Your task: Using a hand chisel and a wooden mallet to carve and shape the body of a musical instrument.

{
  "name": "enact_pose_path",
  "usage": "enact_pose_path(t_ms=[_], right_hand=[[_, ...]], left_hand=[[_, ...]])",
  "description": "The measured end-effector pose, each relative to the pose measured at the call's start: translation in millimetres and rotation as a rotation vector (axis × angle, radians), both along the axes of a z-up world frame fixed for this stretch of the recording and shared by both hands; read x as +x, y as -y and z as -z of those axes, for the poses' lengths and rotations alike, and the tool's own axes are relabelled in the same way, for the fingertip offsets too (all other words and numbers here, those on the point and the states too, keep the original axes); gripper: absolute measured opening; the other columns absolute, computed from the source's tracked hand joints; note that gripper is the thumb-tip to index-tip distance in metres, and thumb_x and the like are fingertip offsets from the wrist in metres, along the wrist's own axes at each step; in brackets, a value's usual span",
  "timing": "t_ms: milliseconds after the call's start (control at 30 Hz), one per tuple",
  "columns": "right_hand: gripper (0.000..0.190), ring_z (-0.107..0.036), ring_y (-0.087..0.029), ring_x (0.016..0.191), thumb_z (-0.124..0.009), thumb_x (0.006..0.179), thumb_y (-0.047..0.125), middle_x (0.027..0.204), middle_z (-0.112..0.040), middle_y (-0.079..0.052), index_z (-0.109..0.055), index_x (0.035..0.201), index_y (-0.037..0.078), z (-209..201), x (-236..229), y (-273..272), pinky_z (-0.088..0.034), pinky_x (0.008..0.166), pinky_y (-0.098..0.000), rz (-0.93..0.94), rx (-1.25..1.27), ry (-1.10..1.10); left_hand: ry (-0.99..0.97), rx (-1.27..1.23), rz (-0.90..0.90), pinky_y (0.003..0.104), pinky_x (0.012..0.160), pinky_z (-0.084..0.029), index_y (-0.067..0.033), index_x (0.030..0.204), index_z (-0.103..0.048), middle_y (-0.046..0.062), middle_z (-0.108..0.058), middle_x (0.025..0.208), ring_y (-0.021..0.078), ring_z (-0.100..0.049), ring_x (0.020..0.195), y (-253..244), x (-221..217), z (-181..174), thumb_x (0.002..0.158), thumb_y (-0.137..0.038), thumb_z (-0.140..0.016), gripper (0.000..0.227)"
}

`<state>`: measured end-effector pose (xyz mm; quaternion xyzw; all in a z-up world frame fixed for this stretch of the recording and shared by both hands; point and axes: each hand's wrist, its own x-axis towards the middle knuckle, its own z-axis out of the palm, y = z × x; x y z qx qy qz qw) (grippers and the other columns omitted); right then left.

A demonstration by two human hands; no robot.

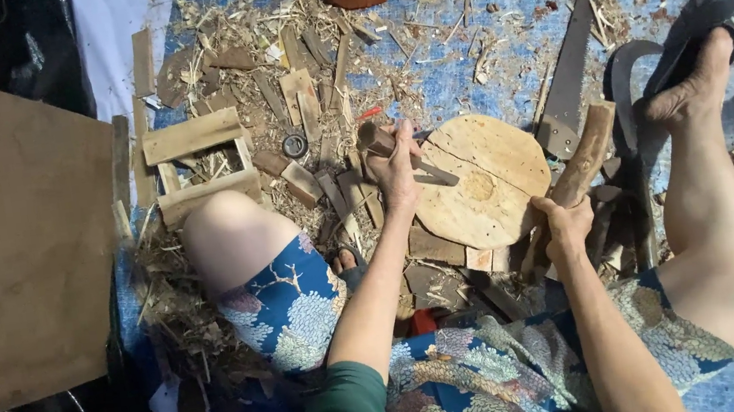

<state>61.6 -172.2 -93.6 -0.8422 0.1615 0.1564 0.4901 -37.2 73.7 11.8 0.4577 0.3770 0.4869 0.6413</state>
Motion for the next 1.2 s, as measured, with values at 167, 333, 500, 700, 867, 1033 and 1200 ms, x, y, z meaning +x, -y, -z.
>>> enact_pose_path(t_ms=[167, 333, 500, 700, 867, 1033, 1200], right_hand=[[0.054, -0.065, -0.026, 0.097, -0.093, 0.066, 0.018, 0.097, -0.066, -0.011, -0.062, 0.109, 0.010, -8.9, -6.8, -2.5, -0.052, 0.080, -0.0426, 0.033, 0.121, -0.017], [0.054, -0.066, -0.027, 0.094, -0.094, 0.064, 0.017, 0.097, -0.067, -0.011, -0.063, 0.108, 0.011, 7.6, 1.0, 1.6, -0.052, 0.071, -0.0434, -0.001, 0.119, 0.002], [0.055, -0.064, -0.026, 0.095, -0.094, 0.064, 0.016, 0.098, -0.067, -0.012, -0.063, 0.108, 0.010, -7.0, 1.9, -6.6, -0.050, 0.075, -0.0447, 0.000, 0.151, 0.027], [0.056, -0.067, -0.031, 0.098, -0.093, 0.065, 0.017, 0.100, -0.069, -0.015, -0.063, 0.111, 0.009, -2.0, 2.4, -9.3, -0.050, 0.080, -0.0441, -0.044, 0.087, 0.045], [0.058, -0.066, -0.029, 0.097, -0.094, 0.064, 0.019, 0.099, -0.069, -0.013, -0.064, 0.112, 0.011, 3.3, 4.0, -10.0, -0.050, 0.080, -0.0420, -0.048, 0.089, 0.068], [0.059, -0.067, -0.029, 0.099, -0.094, 0.063, 0.019, 0.101, -0.070, -0.013, -0.064, 0.113, 0.011, -3.1, 4.7, -11.8, -0.051, 0.082, -0.0419, -0.043, 0.098, 0.057], [0.060, -0.068, -0.029, 0.100, -0.095, 0.062, 0.019, 0.103, -0.071, -0.012, -0.065, 0.113, 0.012, -2.3, 7.7, -11.8, -0.052, 0.082, -0.0418, -0.035, 0.077, 0.044]], left_hand=[[0.021, 0.048, -0.012, 0.018, 0.053, -0.045, -0.0145, 0.077, -0.059, 0.003, -0.062, 0.053, 0.0076, -0.061, 0.050, 7.0, 1.0, -24.1, 0.093, -0.021, -0.075, 0.024], [0.069, 0.071, 0.015, 0.020, 0.053, -0.047, -0.0162, 0.075, -0.059, 0.003, -0.063, 0.052, 0.0088, -0.061, 0.049, 4.3, 21.1, -2.3, 0.093, -0.021, -0.077, 0.025], [0.086, 0.101, 0.016, 0.017, 0.052, -0.042, -0.0125, 0.073, -0.059, 0.003, -0.057, 0.046, 0.0069, -0.057, 0.044, 4.7, 27.7, -7.7, 0.092, -0.014, -0.075, 0.025], [0.103, 0.099, -0.004, 0.020, 0.046, -0.044, -0.0150, 0.081, -0.060, 0.004, -0.059, 0.049, 0.0084, -0.055, 0.041, -16.8, 32.9, -9.1, 0.095, -0.024, -0.075, 0.023], [-0.159, -0.040, 0.080, 0.020, 0.034, -0.040, -0.0090, 0.085, -0.061, 0.003, -0.061, 0.059, 0.0062, -0.053, 0.038, -52.5, 35.5, 1.6, 0.090, -0.029, -0.077, 0.026], [-0.215, -0.255, 0.099, 0.025, 0.027, -0.039, -0.0052, 0.084, -0.063, 0.007, -0.060, 0.062, 0.0103, -0.052, 0.034, -71.4, 30.5, 53.3, 0.082, -0.027, -0.080, 0.028], [-0.419, -0.395, 0.192, 0.027, 0.023, -0.041, -0.0010, 0.084, -0.061, 0.009, -0.055, 0.055, 0.0155, -0.055, 0.033, -67.6, 9.2, 119.4, 0.075, -0.033, -0.083, 0.040]])
